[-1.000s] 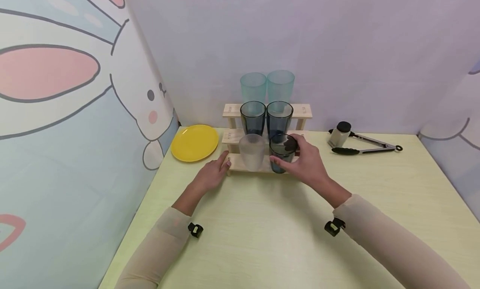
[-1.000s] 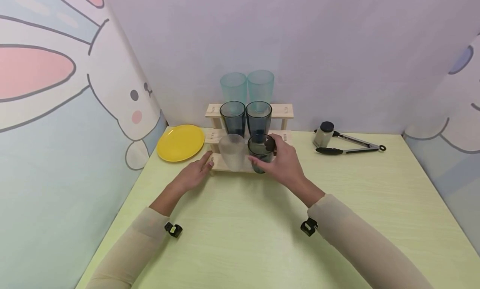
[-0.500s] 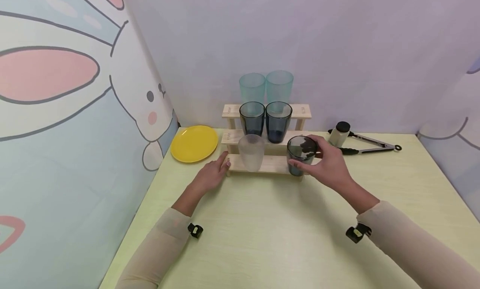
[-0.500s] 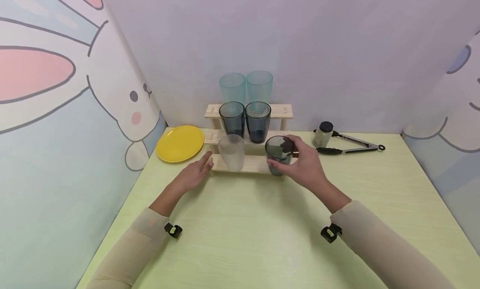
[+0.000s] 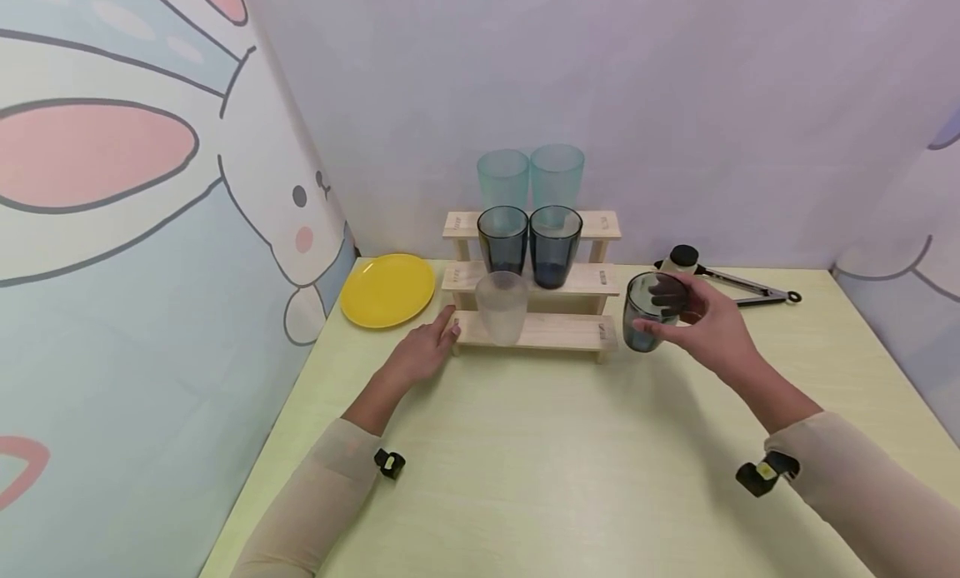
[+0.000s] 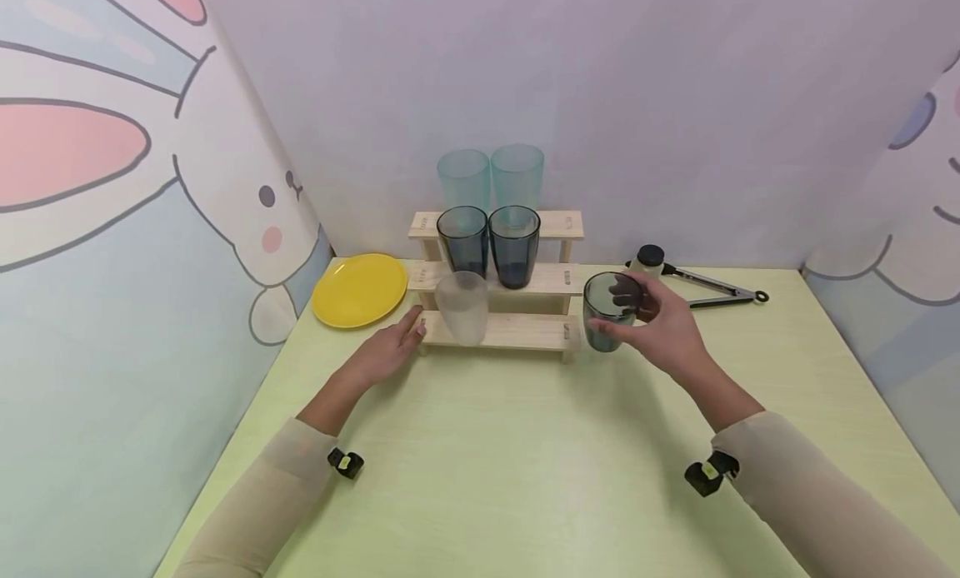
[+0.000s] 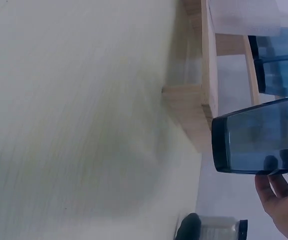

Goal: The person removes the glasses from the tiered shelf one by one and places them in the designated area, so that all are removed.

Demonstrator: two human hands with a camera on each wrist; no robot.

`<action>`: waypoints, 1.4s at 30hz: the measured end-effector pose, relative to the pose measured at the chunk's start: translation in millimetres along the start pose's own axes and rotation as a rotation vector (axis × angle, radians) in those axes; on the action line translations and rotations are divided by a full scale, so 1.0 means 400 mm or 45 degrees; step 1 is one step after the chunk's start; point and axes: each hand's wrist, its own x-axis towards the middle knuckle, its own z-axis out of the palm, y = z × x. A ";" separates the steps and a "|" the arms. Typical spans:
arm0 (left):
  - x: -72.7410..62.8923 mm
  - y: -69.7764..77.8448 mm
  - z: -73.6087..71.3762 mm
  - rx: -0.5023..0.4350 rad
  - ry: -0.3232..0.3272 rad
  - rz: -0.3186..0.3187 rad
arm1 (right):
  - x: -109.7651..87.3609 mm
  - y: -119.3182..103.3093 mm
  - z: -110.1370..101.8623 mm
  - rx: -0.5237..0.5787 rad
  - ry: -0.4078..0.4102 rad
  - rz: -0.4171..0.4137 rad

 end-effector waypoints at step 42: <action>-0.050 0.063 -0.048 -0.016 -0.017 0.026 | 0.026 0.163 -0.025 0.100 -0.134 0.183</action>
